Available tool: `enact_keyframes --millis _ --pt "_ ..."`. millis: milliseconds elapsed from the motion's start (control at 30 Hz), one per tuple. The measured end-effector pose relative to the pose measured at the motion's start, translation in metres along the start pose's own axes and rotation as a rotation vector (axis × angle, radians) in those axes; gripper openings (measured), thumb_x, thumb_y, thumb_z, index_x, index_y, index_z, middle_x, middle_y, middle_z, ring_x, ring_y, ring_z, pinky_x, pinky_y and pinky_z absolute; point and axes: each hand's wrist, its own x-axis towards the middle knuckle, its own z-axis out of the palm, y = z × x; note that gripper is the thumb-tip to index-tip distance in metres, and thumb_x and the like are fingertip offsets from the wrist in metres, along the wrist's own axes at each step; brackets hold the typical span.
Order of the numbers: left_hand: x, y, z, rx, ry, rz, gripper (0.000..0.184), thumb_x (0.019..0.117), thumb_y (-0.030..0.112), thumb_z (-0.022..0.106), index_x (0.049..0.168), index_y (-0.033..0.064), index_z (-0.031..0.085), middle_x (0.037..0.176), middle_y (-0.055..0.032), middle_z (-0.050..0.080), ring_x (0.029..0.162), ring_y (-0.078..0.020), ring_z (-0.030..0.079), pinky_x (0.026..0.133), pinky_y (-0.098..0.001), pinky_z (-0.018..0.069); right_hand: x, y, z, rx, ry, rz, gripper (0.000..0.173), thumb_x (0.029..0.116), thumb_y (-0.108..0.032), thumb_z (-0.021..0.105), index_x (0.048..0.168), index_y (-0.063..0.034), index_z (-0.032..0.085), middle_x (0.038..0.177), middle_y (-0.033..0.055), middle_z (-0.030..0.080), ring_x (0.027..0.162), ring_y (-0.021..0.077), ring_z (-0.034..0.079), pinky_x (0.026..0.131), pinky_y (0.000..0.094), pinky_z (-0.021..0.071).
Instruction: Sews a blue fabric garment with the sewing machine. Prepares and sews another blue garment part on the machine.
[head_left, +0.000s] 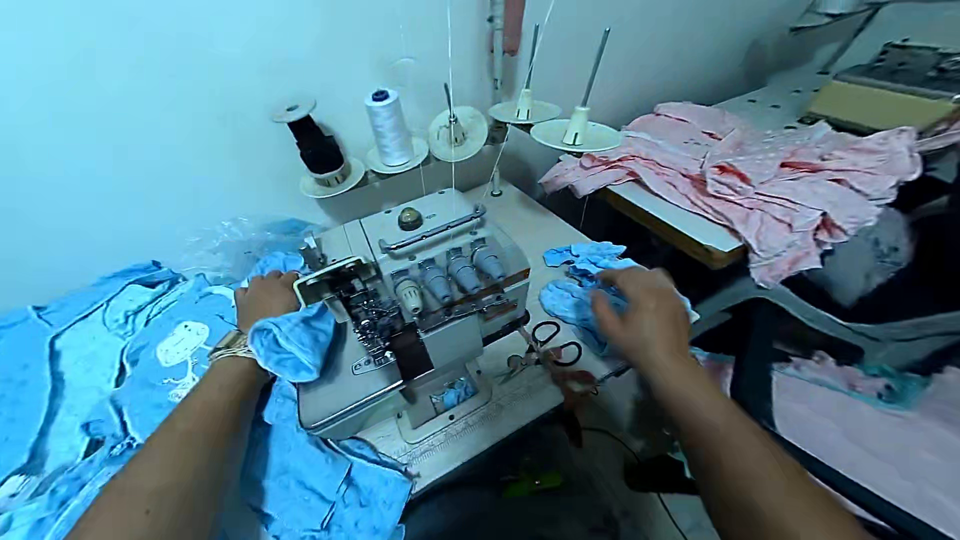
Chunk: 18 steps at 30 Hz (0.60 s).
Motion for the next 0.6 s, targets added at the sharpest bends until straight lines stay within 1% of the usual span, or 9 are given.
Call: enact_keyframes --millis 100,200,233,333,400,433,467,533,600 --pt "-0.019 0.021 -0.022 0.16 -0.116 0.097 0.031 0.1007 0.005 0.061 0.126 -0.0122 0.061 0.131 -0.0368 0.057 0.126 -0.0578 0.05 0.1 -0.0755 0.0345 0.036 0.042 -0.02 0.001 -0.168 0.25 0.032 0.0925 -0.012 0.073 0.121 0.0042 0.069 0.124 0.0312 0.063 0.123 0.0548 0.052 0.098 0.0726 0.041" --pt "-0.041 0.024 -0.038 0.169 -0.095 0.128 0.048 0.0976 0.004 0.066 0.142 -0.0078 0.053 0.141 -0.0327 0.054 0.124 -0.0541 0.055 0.104 -0.0748 0.0339 0.045 0.036 -0.012 -0.013 -0.288 0.136 0.021 0.0858 -0.013 0.079 0.101 0.0002 0.075 0.109 0.0258 0.069 0.114 0.0502 0.058 0.092 0.0708 0.0445" --pt "-0.052 0.023 -0.042 0.192 -0.078 0.134 0.05 0.0967 0.006 0.069 0.142 -0.007 0.053 0.14 -0.0323 0.055 0.124 -0.0537 0.056 0.106 -0.0749 0.0329 0.045 0.026 -0.008 -0.068 -0.339 0.118 0.022 0.0849 -0.016 0.08 0.1 0.0001 0.075 0.106 0.0247 0.069 0.112 0.0485 0.059 0.091 0.0686 0.0458" --pt "-0.101 0.019 -0.055 0.211 -0.026 0.204 0.031 0.0935 0.012 0.073 0.118 -0.0067 0.071 0.114 -0.0317 0.068 0.109 -0.0533 0.064 0.1 -0.0772 0.0366 0.041 0.012 0.012 -0.222 -0.445 0.163 0.032 0.086 -0.018 0.08 0.108 0.0041 0.073 0.113 0.0269 0.066 0.116 0.0474 0.057 0.094 0.064 0.0451" --pt "-0.139 0.012 -0.065 0.141 -0.029 0.315 0.029 0.0951 0.029 0.072 0.102 0.0017 0.078 0.095 -0.0209 0.074 0.091 -0.0436 0.071 0.089 -0.0739 0.0456 0.037 0.013 0.017 -0.167 -0.42 0.19 0.021 0.0864 -0.009 0.077 0.101 0.0049 0.072 0.108 0.0268 0.066 0.113 0.0475 0.059 0.094 0.0637 0.0456" --pt "-0.154 0.006 -0.067 0.069 -0.01 0.426 0.036 0.0953 0.041 0.065 0.099 0.0073 0.079 0.09 -0.0121 0.075 0.084 -0.0341 0.073 0.079 -0.0663 0.0526 0.035 0.013 0.014 -0.088 -0.37 0.177 0.016 0.0857 -0.005 0.077 0.097 0.0051 0.072 0.104 0.0266 0.066 0.109 0.0479 0.059 0.092 0.0649 0.046" --pt "-0.165 0.003 -0.069 -0.034 0.0 0.544 0.046 0.0958 0.054 0.056 0.099 0.0142 0.078 0.088 -0.0015 0.075 0.08 -0.0208 0.073 0.072 -0.0522 0.0589 0.032 0.012 0.007 0.006 -0.314 0.152 0.013 0.0856 -0.003 0.077 0.093 0.005 0.071 0.099 0.0265 0.065 0.106 0.0484 0.059 0.09 0.0667 0.0458" --pt "-0.181 0.006 -0.077 -0.336 -0.148 0.718 0.044 0.0987 0.059 0.055 0.109 0.0209 0.075 0.099 0.009 0.074 0.093 -0.0042 0.069 0.082 -0.0315 0.0588 0.027 0.007 -0.007 0.083 -0.252 0.13 0.011 0.0905 -0.007 0.077 0.095 0.0021 0.073 0.098 0.0237 0.066 0.102 0.0452 0.062 0.088 0.066 0.0481" --pt "-0.188 0.018 -0.078 -0.491 -0.229 0.805 0.038 0.1 0.053 0.058 0.113 0.0216 0.073 0.104 0.0112 0.073 0.1 0.0003 0.067 0.089 -0.0224 0.057 0.028 0.005 -0.009 0.021 -0.298 0.165 0.014 0.0976 -0.014 0.071 0.101 -0.0027 0.077 0.102 0.0222 0.072 0.104 0.0436 0.066 0.09 0.0665 0.0484"
